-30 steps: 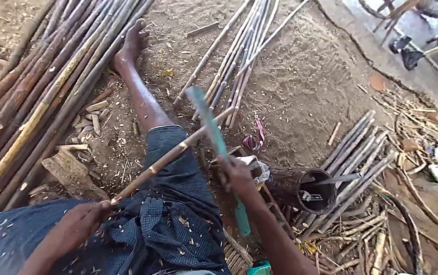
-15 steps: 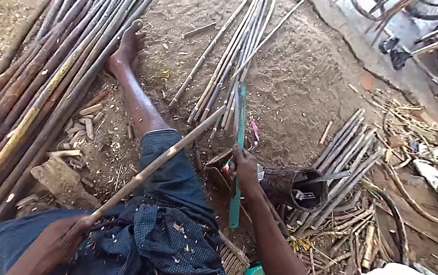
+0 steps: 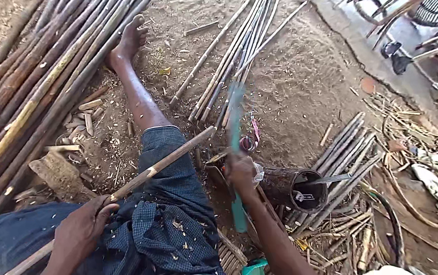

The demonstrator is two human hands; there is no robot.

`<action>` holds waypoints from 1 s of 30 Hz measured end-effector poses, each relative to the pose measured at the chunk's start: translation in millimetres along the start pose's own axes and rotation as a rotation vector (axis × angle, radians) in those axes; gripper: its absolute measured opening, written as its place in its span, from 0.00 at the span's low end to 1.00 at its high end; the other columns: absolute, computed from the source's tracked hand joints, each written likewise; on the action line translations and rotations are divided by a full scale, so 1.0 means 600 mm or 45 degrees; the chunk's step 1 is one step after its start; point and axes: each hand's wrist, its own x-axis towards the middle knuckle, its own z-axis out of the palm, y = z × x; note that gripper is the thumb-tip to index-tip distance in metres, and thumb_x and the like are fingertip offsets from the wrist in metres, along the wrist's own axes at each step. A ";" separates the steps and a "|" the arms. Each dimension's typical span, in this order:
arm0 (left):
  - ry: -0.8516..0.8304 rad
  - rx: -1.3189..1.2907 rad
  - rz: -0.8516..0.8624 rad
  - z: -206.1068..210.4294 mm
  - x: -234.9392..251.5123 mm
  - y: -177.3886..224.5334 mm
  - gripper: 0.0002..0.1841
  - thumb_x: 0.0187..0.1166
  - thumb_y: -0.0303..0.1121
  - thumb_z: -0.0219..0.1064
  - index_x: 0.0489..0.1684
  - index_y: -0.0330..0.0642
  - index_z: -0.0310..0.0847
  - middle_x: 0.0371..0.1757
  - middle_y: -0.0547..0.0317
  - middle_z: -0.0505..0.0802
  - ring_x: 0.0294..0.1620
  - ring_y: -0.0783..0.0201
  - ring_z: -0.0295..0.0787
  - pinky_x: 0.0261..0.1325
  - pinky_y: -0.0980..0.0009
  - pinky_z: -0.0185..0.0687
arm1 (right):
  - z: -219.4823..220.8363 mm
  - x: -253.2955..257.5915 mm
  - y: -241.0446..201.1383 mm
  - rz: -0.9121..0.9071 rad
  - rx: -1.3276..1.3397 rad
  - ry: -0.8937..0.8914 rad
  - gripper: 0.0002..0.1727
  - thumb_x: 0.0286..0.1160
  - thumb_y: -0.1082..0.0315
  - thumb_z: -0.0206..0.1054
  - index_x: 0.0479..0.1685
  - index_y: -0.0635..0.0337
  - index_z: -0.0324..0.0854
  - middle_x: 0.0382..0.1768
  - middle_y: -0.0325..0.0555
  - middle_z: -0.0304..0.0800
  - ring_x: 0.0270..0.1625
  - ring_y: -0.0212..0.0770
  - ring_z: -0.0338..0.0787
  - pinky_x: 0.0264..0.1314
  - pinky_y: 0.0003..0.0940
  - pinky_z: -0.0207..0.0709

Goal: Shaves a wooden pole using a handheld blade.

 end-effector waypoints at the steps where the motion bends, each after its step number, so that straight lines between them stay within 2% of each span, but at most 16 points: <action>1: -0.012 -0.019 -0.002 -0.003 0.004 0.001 0.34 0.83 0.67 0.47 0.57 0.50 0.88 0.38 0.53 0.93 0.36 0.47 0.92 0.36 0.36 0.81 | 0.013 -0.026 -0.001 -0.035 -0.181 -0.157 0.27 0.88 0.43 0.58 0.44 0.61 0.84 0.23 0.49 0.82 0.24 0.47 0.84 0.30 0.51 0.81; 3: -0.017 -0.015 0.008 -0.005 0.007 -0.001 0.35 0.82 0.68 0.46 0.56 0.49 0.88 0.37 0.52 0.93 0.35 0.46 0.92 0.35 0.36 0.81 | 0.030 -0.057 0.002 -0.131 -0.435 -0.370 0.27 0.86 0.38 0.58 0.39 0.53 0.84 0.24 0.46 0.83 0.27 0.48 0.86 0.32 0.54 0.81; 5: -0.057 -0.002 -0.003 -0.006 0.004 -0.004 0.33 0.84 0.67 0.45 0.54 0.50 0.87 0.34 0.54 0.91 0.32 0.47 0.90 0.32 0.38 0.79 | 0.018 -0.038 0.007 -0.057 -0.236 -0.204 0.28 0.84 0.39 0.61 0.40 0.57 0.87 0.21 0.47 0.82 0.23 0.47 0.83 0.29 0.53 0.79; 7: -0.099 0.000 -0.020 -0.007 0.004 -0.005 0.32 0.85 0.66 0.44 0.52 0.53 0.87 0.31 0.57 0.90 0.31 0.48 0.90 0.30 0.39 0.78 | 0.011 -0.020 0.013 -0.010 -0.092 -0.019 0.31 0.84 0.34 0.57 0.40 0.57 0.82 0.15 0.43 0.75 0.13 0.40 0.75 0.16 0.42 0.76; 9: -0.125 -0.010 -0.030 -0.014 0.011 -0.009 0.33 0.84 0.67 0.42 0.51 0.53 0.87 0.30 0.57 0.90 0.31 0.49 0.90 0.31 0.39 0.78 | 0.019 -0.055 -0.003 -0.069 -0.273 -0.215 0.30 0.86 0.37 0.56 0.44 0.58 0.84 0.22 0.50 0.81 0.21 0.48 0.82 0.24 0.51 0.79; 11: -0.155 -0.021 -0.024 -0.016 0.014 -0.013 0.36 0.82 0.70 0.40 0.49 0.53 0.87 0.27 0.59 0.88 0.28 0.51 0.88 0.29 0.40 0.78 | 0.025 -0.068 -0.004 -0.152 -0.412 -0.317 0.27 0.84 0.38 0.60 0.39 0.53 0.85 0.23 0.46 0.83 0.25 0.46 0.84 0.28 0.52 0.79; 13: -0.202 -0.029 -0.008 -0.017 0.022 -0.016 0.35 0.84 0.68 0.39 0.49 0.52 0.87 0.27 0.59 0.88 0.28 0.51 0.88 0.30 0.40 0.78 | 0.008 -0.034 0.003 -0.082 -0.204 -0.097 0.26 0.85 0.41 0.61 0.40 0.57 0.87 0.20 0.46 0.82 0.22 0.45 0.82 0.27 0.52 0.79; 14: -0.234 -0.037 -0.004 -0.014 0.022 -0.021 0.35 0.84 0.68 0.37 0.48 0.53 0.86 0.26 0.61 0.86 0.27 0.53 0.86 0.29 0.42 0.78 | 0.006 -0.016 0.010 -0.060 -0.082 0.016 0.27 0.86 0.41 0.60 0.40 0.59 0.85 0.16 0.44 0.78 0.16 0.42 0.78 0.20 0.46 0.77; 15: -0.270 -0.071 -0.007 -0.013 0.022 -0.029 0.35 0.85 0.68 0.36 0.46 0.54 0.85 0.23 0.63 0.83 0.24 0.56 0.83 0.27 0.45 0.76 | 0.010 -0.012 0.016 -0.050 -0.068 0.028 0.28 0.87 0.40 0.58 0.39 0.58 0.82 0.15 0.43 0.76 0.14 0.41 0.78 0.18 0.44 0.78; 16: -0.282 -0.101 -0.004 -0.012 0.028 -0.037 0.35 0.84 0.68 0.35 0.45 0.55 0.84 0.21 0.66 0.81 0.22 0.60 0.81 0.26 0.49 0.76 | 0.017 -0.027 0.014 -0.055 -0.152 -0.083 0.29 0.87 0.40 0.56 0.42 0.59 0.84 0.20 0.48 0.80 0.20 0.46 0.82 0.25 0.51 0.80; 17: -0.293 -0.132 0.002 -0.013 0.037 -0.041 0.35 0.84 0.68 0.35 0.47 0.54 0.83 0.20 0.67 0.80 0.20 0.61 0.80 0.25 0.50 0.77 | 0.027 -0.049 0.010 -0.127 -0.284 -0.235 0.27 0.87 0.41 0.57 0.42 0.57 0.86 0.23 0.48 0.84 0.25 0.48 0.85 0.30 0.54 0.81; 19: -0.319 -0.185 0.019 -0.013 0.044 -0.047 0.34 0.84 0.68 0.36 0.48 0.53 0.82 0.19 0.69 0.78 0.19 0.64 0.78 0.24 0.54 0.77 | 0.037 -0.072 0.011 -0.203 -0.410 -0.353 0.28 0.85 0.37 0.57 0.37 0.53 0.85 0.22 0.45 0.82 0.25 0.47 0.85 0.28 0.52 0.79; 23: -0.378 -0.185 -0.014 -0.016 0.044 -0.052 0.33 0.83 0.70 0.39 0.45 0.53 0.79 0.19 0.69 0.78 0.19 0.64 0.79 0.25 0.56 0.77 | 0.027 -0.030 0.013 -0.052 -0.067 -0.003 0.29 0.86 0.38 0.57 0.42 0.58 0.83 0.16 0.44 0.76 0.15 0.41 0.77 0.18 0.43 0.77; 26: -0.403 -0.168 -0.049 -0.026 0.059 -0.046 0.26 0.82 0.63 0.56 0.46 0.47 0.80 0.21 0.62 0.82 0.23 0.58 0.82 0.28 0.50 0.77 | 0.050 -0.070 0.011 -0.234 -0.420 -0.309 0.26 0.87 0.40 0.57 0.40 0.55 0.85 0.22 0.47 0.83 0.25 0.48 0.86 0.28 0.54 0.81; 28: -0.398 -0.193 -0.035 -0.025 0.065 -0.050 0.26 0.82 0.64 0.55 0.40 0.50 0.79 0.19 0.65 0.79 0.20 0.61 0.79 0.25 0.53 0.75 | 0.032 -0.061 -0.005 -0.167 -0.241 -0.200 0.26 0.87 0.42 0.59 0.43 0.58 0.87 0.21 0.46 0.82 0.22 0.46 0.82 0.26 0.50 0.78; 30: -0.415 -0.232 -0.037 -0.018 0.060 -0.059 0.28 0.83 0.68 0.48 0.37 0.53 0.79 0.17 0.68 0.77 0.17 0.64 0.76 0.24 0.57 0.75 | 0.020 -0.033 -0.001 -0.039 -0.024 -0.012 0.30 0.85 0.35 0.55 0.46 0.56 0.80 0.17 0.42 0.76 0.14 0.39 0.76 0.16 0.41 0.76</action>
